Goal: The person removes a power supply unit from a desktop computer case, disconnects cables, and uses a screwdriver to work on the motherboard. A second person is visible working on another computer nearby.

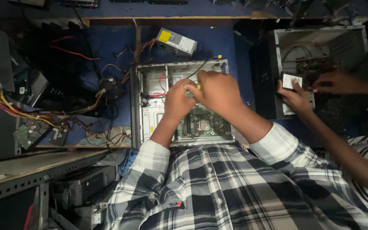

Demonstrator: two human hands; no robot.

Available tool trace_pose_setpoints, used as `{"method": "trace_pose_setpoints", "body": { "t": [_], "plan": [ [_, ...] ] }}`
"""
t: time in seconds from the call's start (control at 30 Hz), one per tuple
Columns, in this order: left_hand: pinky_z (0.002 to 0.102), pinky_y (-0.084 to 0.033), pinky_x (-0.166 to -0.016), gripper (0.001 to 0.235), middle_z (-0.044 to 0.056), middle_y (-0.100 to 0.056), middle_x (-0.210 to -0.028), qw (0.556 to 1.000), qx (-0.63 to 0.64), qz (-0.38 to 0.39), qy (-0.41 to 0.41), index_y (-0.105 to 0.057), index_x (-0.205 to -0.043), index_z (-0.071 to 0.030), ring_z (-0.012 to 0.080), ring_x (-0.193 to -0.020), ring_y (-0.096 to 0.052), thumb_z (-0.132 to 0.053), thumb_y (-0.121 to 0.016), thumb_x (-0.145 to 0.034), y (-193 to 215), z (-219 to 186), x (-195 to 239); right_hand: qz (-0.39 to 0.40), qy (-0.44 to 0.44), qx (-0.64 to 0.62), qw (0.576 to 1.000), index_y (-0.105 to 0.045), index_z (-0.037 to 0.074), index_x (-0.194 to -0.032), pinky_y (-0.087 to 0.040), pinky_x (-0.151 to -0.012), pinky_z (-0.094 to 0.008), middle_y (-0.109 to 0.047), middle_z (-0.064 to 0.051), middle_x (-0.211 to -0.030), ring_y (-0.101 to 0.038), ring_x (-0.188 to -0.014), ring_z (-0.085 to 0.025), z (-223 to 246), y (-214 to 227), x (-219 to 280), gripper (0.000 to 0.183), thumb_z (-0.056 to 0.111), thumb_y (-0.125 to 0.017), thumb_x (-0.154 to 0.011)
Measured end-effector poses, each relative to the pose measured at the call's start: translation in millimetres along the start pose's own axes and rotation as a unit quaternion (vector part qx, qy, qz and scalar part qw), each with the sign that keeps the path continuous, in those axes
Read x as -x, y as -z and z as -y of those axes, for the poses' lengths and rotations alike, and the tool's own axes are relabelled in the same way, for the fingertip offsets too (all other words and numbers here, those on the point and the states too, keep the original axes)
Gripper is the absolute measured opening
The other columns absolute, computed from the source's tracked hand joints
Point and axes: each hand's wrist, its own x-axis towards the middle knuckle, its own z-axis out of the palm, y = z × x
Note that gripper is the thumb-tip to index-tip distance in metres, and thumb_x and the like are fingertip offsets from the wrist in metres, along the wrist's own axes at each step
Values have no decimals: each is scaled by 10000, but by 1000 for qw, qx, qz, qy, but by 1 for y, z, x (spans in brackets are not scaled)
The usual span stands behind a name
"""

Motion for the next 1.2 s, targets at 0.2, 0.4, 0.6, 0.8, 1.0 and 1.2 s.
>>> {"method": "trace_pose_setpoints", "body": {
  "t": [0.2, 0.4, 0.6, 0.8, 1.0, 1.2],
  "plan": [
    [409, -541, -875, 362, 134, -690, -1099, 999, 32, 5, -42, -652, -1119, -55, 350, -1042, -677, -114, -791, -791, 9, 4, 5, -40, 125, -87, 987, -673, 38, -1027, -546, -841, -478, -714, -160, -1031, -677, -992, -387, -19, -7, 6, 228, 113, -734, -820],
    [396, -551, -901, 315, 154, -719, -1164, 993, 82, 76, -35, -684, -1189, -47, 349, -1064, -704, -95, -718, -880, 10, 25, 1, -11, 213, -186, 959, -638, 65, -1302, -471, -1109, -445, -578, -217, -1452, -543, -1351, -392, -22, -13, 1, 648, -151, -638, -691],
    [401, -561, -846, 285, 146, -741, -1056, 998, 25, 17, -48, -719, -1046, -71, 363, -983, -714, -118, -788, -774, 8, 28, 3, 6, 187, -180, 966, -674, 75, -1242, -487, -1028, -469, -600, -206, -1390, -573, -1264, -409, -15, -2, 5, 445, 99, -741, -803],
    [407, -549, -829, 281, 158, -714, -1003, 998, -17, 32, 49, -672, -1024, -39, 346, -954, -709, -150, -802, -801, 3, 20, 3, 29, 51, -103, 993, -709, 113, -1175, -527, -972, -449, -698, -133, -1139, -651, -1106, -354, -5, -6, 8, 303, 295, -753, -937],
    [428, -523, -910, 436, 205, -689, -1149, 990, 106, 64, -62, -600, -1269, 8, 388, -1070, -673, -71, -693, -851, 10, 24, 10, -41, 153, -157, 975, -620, 14, -1352, -523, -993, -449, -674, -183, -1257, -638, -1152, -389, -17, -11, 9, 581, -27, -678, -775],
    [392, -559, -865, 303, 163, -724, -1071, 997, 65, 36, -17, -680, -1142, -35, 343, -1007, -720, -46, -711, -841, 10, 25, 9, -52, 196, -145, 968, -657, 42, -1260, -529, -943, -449, -677, -188, -1283, -637, -1163, -394, -14, -6, 9, 427, 120, -712, -843]
  ]
}}
